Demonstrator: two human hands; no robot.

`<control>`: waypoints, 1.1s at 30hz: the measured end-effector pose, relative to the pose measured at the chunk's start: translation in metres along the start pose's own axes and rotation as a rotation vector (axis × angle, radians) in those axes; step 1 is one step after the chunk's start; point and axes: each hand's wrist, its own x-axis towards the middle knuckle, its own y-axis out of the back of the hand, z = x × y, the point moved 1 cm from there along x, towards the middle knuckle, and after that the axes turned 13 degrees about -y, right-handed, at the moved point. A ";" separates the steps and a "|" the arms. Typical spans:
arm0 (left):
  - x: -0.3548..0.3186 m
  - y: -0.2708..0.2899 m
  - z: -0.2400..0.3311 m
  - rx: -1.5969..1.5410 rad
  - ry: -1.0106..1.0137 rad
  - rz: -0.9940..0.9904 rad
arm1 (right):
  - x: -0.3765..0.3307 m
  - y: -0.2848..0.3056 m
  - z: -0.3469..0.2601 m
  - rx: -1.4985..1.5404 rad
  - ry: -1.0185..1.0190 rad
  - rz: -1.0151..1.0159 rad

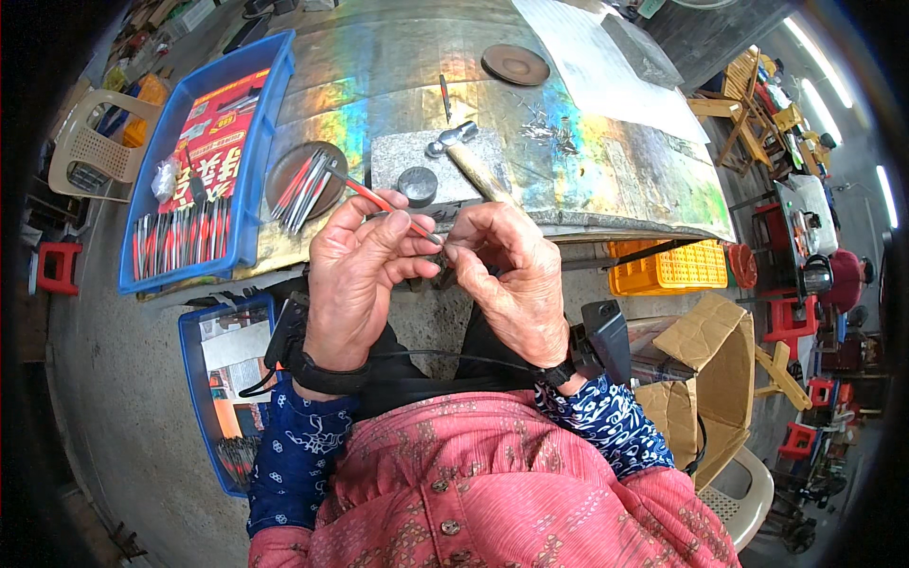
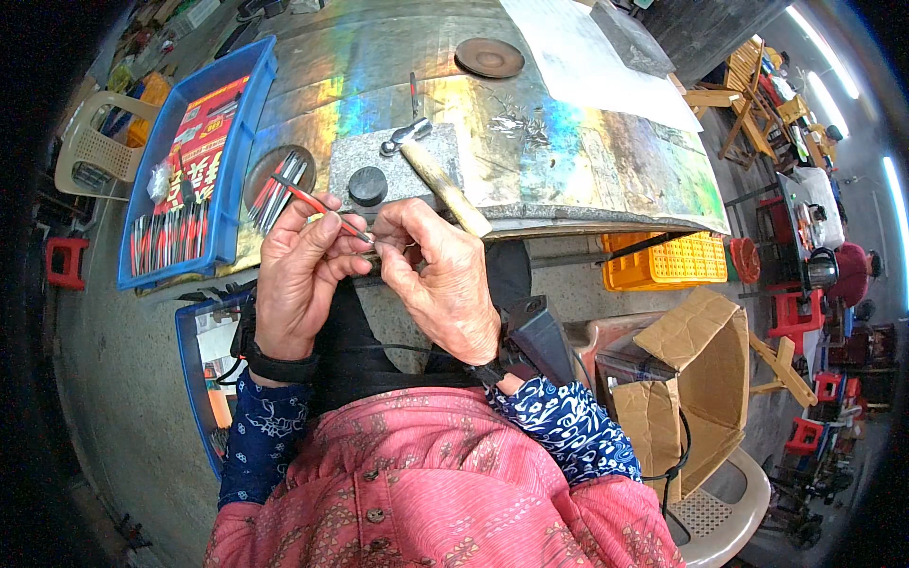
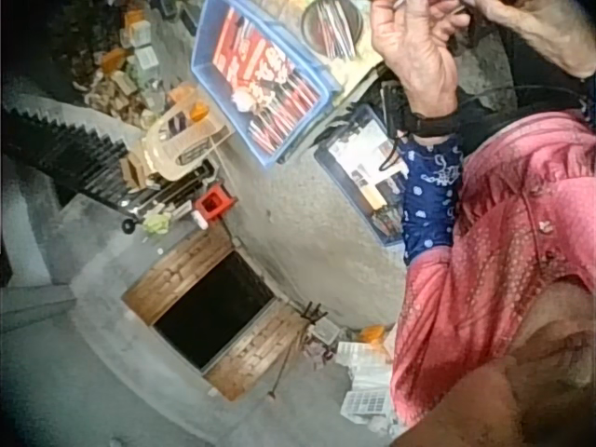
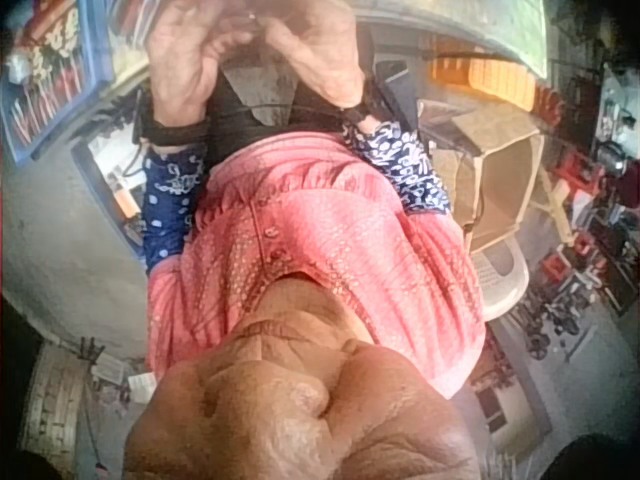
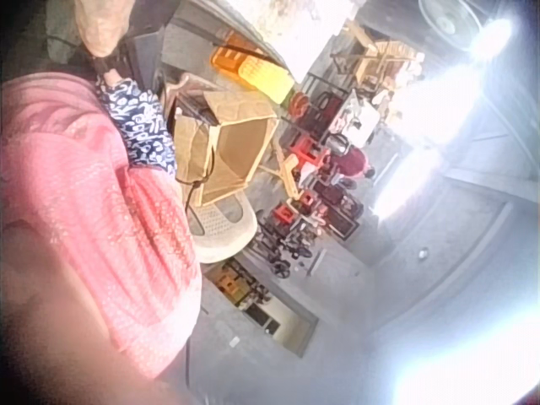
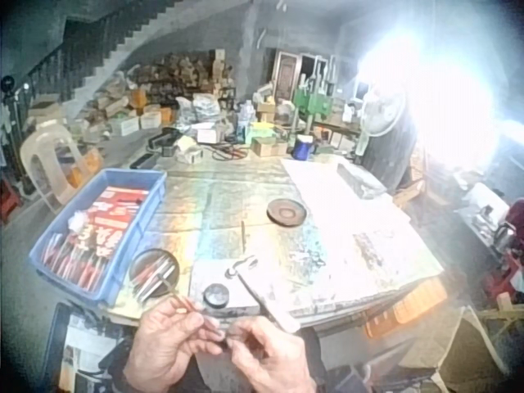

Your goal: The person repeatedly picks small metal rods from a blue tray, places them on a metal block, and strikes them with a hammer. Finished rods are set aside on the table. The person continues this cycle throughout the clip.

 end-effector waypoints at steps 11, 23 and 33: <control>-0.005 -0.005 -0.005 0.060 -0.098 0.013 | -0.004 -0.004 -0.002 -0.067 0.023 0.092; -0.008 0.005 -0.007 -0.043 -0.043 0.053 | -0.006 -0.006 0.002 -0.311 0.141 0.077; 0.005 0.005 -0.004 0.084 -0.104 0.062 | 0.012 -0.014 0.003 -0.371 0.153 0.154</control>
